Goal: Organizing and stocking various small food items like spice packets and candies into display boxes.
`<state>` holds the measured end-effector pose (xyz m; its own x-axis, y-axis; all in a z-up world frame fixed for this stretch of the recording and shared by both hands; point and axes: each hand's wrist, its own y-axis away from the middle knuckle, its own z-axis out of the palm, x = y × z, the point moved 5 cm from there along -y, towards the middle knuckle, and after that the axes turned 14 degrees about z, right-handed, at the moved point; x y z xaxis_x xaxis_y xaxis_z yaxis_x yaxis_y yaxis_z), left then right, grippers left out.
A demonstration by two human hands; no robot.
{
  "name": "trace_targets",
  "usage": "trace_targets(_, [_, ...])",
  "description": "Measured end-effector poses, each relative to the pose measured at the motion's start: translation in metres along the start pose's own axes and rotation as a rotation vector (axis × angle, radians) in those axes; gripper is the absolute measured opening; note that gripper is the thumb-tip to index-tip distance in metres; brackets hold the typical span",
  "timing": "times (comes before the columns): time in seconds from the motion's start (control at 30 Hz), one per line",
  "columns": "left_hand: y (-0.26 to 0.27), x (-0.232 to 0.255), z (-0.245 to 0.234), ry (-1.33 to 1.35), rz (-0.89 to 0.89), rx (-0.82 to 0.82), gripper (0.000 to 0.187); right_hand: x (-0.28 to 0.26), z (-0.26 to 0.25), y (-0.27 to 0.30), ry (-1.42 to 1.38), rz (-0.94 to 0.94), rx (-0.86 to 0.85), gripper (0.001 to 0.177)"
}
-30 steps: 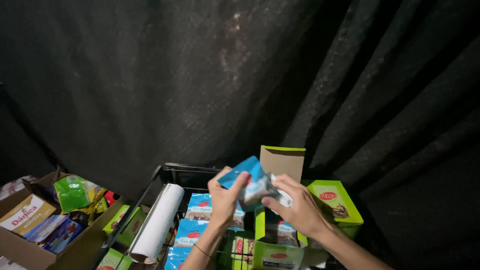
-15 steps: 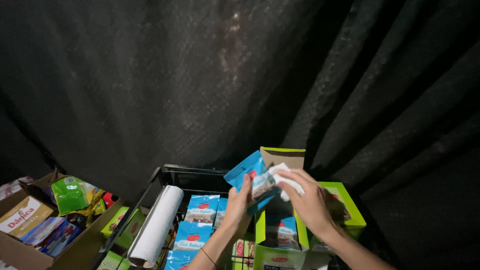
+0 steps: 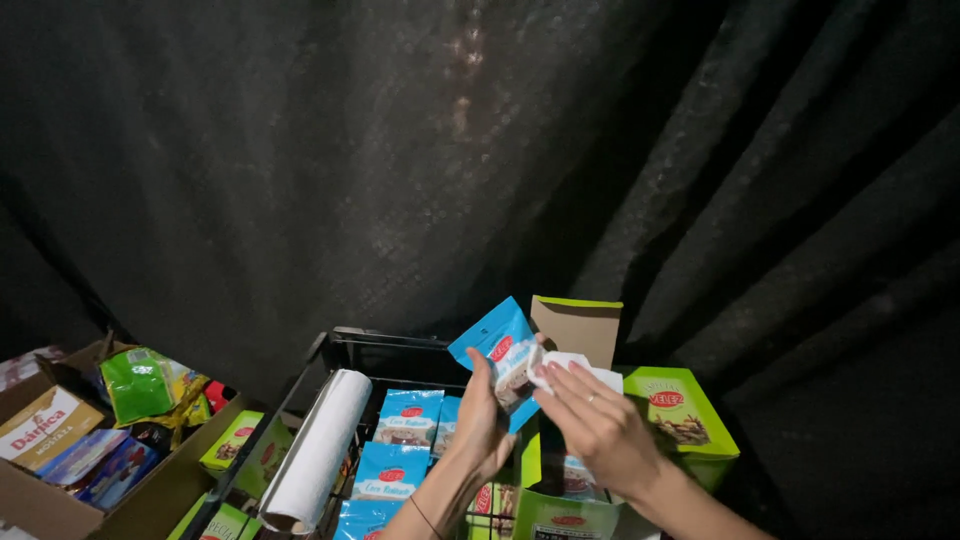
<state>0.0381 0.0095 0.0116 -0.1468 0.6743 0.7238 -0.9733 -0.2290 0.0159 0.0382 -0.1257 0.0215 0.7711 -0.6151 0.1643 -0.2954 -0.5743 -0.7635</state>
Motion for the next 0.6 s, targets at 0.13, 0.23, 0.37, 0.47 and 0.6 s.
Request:
trace_targets(0.13, [-0.005, -0.003, 0.002, 0.163, 0.017, -0.133, 0.084, -0.024, 0.002, 0.001, -0.066, -0.056, -0.014, 0.045])
trace_targets(0.23, [-0.010, -0.012, -0.002, 0.244, -0.037, -0.240, 0.095, -0.042, 0.002, 0.002, -0.230, -0.116, -0.145, 0.035])
trace_targets(0.37, [-0.012, -0.014, -0.006, 0.174, -0.033, -0.205, 0.083, -0.040, 0.000, 0.002, -0.232, -0.133, -0.130, 0.032])
trace_targets(0.47, [-0.015, -0.017, -0.007, 0.208, -0.040, -0.183, 0.078, -0.025, 0.006, 0.003, -0.230, -0.064, -0.152, 0.044])
trace_targets(0.6, [0.002, 0.009, 0.013, 0.286, -0.025, -0.164, 0.073, 0.002, 0.012, 0.001, -0.198, 0.069, -0.074, 0.045])
